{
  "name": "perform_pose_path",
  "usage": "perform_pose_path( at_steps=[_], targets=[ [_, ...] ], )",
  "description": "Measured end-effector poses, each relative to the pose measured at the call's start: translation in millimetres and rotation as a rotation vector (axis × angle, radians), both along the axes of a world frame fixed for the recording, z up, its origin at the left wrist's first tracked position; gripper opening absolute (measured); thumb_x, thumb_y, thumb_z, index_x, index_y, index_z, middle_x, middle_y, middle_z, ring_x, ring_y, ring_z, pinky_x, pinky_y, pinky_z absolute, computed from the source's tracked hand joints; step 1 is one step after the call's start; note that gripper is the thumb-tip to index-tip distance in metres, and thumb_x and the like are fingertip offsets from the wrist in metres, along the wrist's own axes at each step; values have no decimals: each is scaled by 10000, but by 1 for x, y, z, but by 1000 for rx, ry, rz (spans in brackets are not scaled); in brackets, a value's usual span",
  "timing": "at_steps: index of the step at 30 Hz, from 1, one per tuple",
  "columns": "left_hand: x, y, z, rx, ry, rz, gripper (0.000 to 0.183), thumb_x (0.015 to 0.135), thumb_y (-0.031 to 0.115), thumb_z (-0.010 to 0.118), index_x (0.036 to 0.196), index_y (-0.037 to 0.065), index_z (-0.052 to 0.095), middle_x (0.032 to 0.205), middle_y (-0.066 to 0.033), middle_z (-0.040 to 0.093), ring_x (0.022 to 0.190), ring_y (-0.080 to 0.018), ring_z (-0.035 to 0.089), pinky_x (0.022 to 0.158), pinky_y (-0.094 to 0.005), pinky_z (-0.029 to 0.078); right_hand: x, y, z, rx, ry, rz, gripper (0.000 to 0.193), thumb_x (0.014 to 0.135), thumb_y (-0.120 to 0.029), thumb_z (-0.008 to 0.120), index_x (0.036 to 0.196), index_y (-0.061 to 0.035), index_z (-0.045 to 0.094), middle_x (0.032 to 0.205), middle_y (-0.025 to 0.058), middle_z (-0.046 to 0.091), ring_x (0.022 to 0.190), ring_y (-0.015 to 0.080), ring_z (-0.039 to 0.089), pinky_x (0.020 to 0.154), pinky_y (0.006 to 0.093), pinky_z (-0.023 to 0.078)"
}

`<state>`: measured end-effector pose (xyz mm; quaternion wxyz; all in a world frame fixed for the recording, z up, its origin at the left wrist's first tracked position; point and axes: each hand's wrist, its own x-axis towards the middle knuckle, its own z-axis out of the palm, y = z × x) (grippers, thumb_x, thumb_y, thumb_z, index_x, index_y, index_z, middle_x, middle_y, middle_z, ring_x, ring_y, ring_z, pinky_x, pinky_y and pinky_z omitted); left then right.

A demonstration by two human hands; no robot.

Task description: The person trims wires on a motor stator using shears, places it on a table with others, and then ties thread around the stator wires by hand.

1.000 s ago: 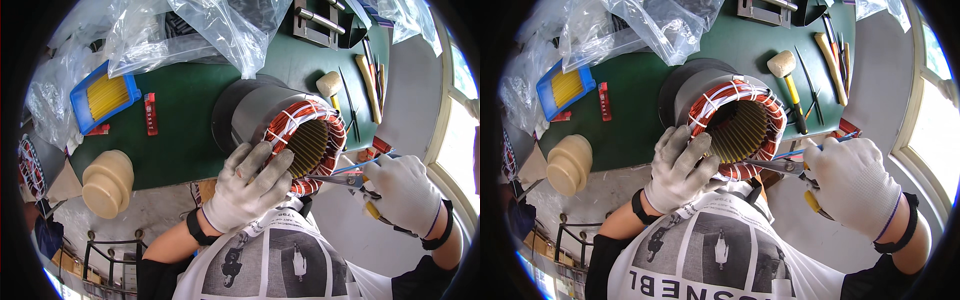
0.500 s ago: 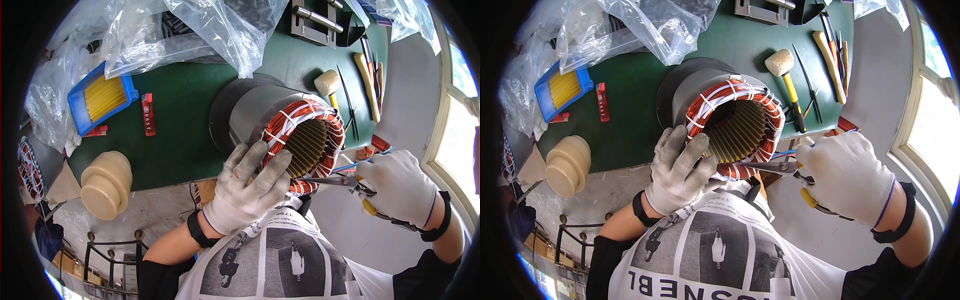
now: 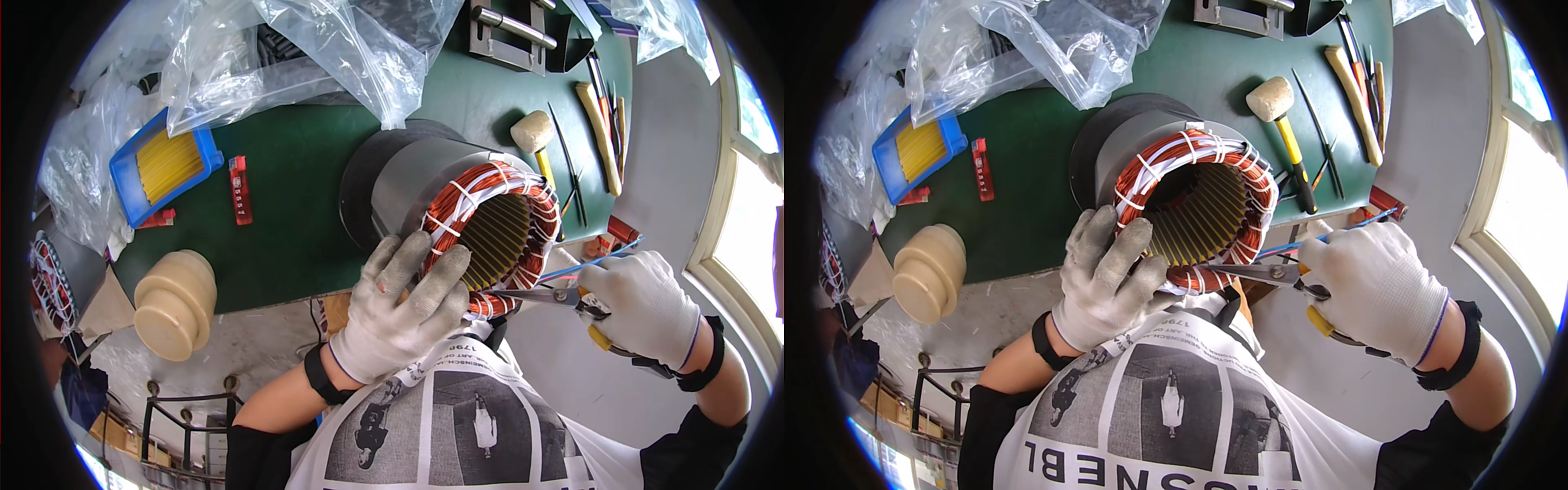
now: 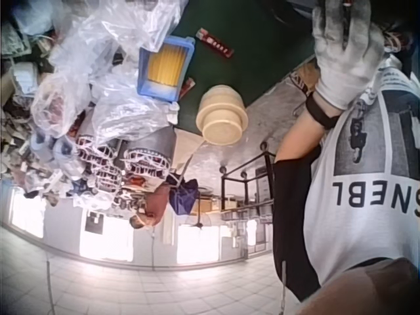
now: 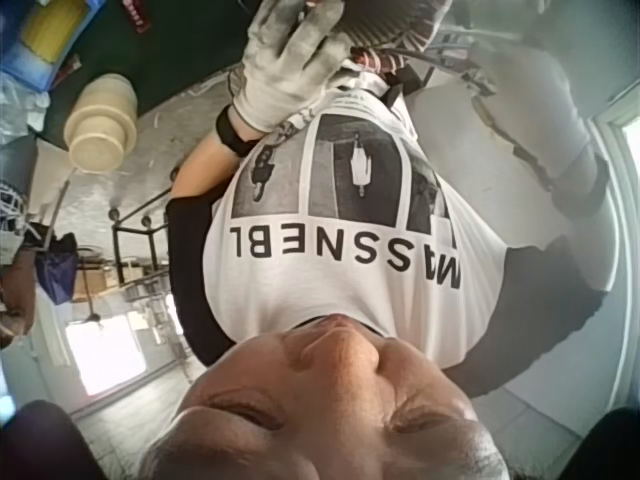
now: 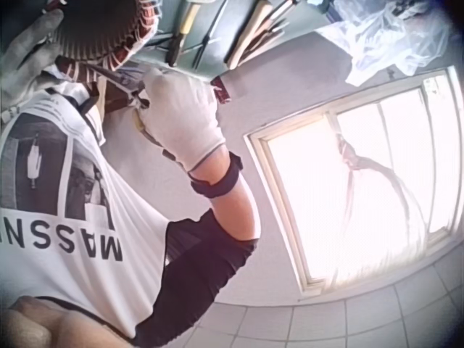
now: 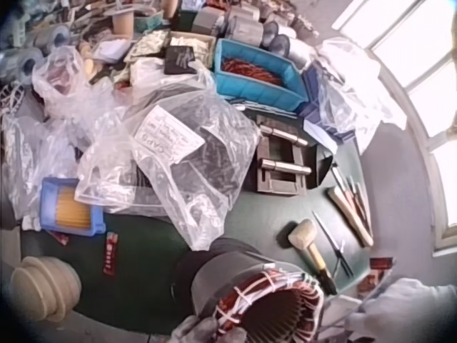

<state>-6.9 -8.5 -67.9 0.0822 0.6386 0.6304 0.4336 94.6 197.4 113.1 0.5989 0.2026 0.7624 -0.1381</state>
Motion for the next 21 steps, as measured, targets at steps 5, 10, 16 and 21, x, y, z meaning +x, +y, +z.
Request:
perform_pose_path(
  at_steps=[5, 10, 16, 21],
  targets=[
    [0, -2, -2, -8, 12, -2, 406, 769, 518, 657, 864, 129, 591, 1257, -118, 499, 1182, -398, 449, 895, -524, 450, -1, -3, -1, 0, 51, 36, 229, 726, -187, 723, 896, -54, 645, 697, 88, 635, 660, 234, 649, 637, 336, 513],
    [-2, -1, -1, -6, 2, -19, 397, 762, 507, 669, 864, 131, 595, 1254, -114, 499, 1188, -394, 442, 900, -518, 450, -1, -5, 0, 17, -40, -56, 233, 721, -195, 722, 891, -55, 647, 694, 110, 625, 663, 253, 652, 626, 362, 516],
    [-5, 1, 2, -19, 45, -7, 402, 740, 527, 672, 887, 158, 619, 1237, -101, 504, 1174, -371, 451, 900, -513, 442, 49, -7, 0, 254, 391, -751, 226, 703, -61, 691, 906, -13, 605, 622, 138, 512, 567, 200, 541, 587, 283, 460],
    [-10, -3, 10, -94, 69, -15, 398, 762, 541, 651, 912, 173, 620, 1252, -102, 501, 1172, -358, 454, 910, -508, 422, 94, -14, -19, 607, 856, -1358, 143, 834, -75, 543, 951, 1, 572, 746, 20, 527, 641, 93, 468, 601, 215, 415]
  ],
)
